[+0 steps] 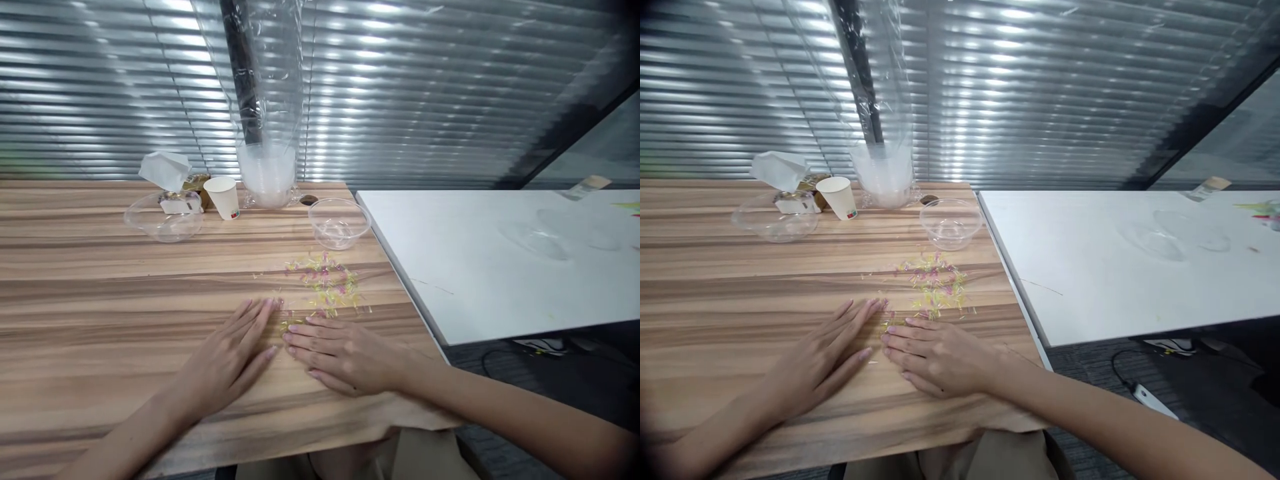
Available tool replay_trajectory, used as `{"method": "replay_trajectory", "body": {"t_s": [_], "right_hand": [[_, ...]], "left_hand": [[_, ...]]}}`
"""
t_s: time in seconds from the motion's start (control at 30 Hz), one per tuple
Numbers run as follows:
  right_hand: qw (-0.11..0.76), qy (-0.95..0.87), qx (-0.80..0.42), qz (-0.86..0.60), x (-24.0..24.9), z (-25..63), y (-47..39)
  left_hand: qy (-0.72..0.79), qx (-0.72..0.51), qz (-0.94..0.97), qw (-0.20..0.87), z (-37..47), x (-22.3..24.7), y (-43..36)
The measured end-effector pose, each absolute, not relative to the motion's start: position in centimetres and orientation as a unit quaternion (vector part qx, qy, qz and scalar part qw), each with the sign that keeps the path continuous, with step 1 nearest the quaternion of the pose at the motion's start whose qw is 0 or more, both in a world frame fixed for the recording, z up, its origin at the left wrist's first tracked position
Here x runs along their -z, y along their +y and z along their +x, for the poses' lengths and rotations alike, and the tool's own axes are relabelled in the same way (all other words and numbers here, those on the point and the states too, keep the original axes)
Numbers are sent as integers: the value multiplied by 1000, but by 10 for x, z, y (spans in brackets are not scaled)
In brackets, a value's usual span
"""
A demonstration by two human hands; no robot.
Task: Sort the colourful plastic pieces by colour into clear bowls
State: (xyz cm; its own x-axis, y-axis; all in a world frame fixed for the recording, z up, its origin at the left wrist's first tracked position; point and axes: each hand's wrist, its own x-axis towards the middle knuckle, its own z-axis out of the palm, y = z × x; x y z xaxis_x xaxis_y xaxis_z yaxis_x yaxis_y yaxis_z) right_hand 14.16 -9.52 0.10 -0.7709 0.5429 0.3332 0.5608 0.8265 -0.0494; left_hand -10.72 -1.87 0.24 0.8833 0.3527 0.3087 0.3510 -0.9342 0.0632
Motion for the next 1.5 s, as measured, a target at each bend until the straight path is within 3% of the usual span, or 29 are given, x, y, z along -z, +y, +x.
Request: {"method": "replay_trajectory", "body": {"t_s": [0.6,0.97,1.5], "right_hand": [[166,-943,44,-284,-2,147,-100],[157,-943,70,-285,-8,142,-97],[165,-932,57,-316,-6,139,-94]], "left_hand": [[147,-214,966,22,-109,-3,-19],[143,-151,975,77,-102,1,-16],[136,-149,977,70,-96,-5,-14]]}}
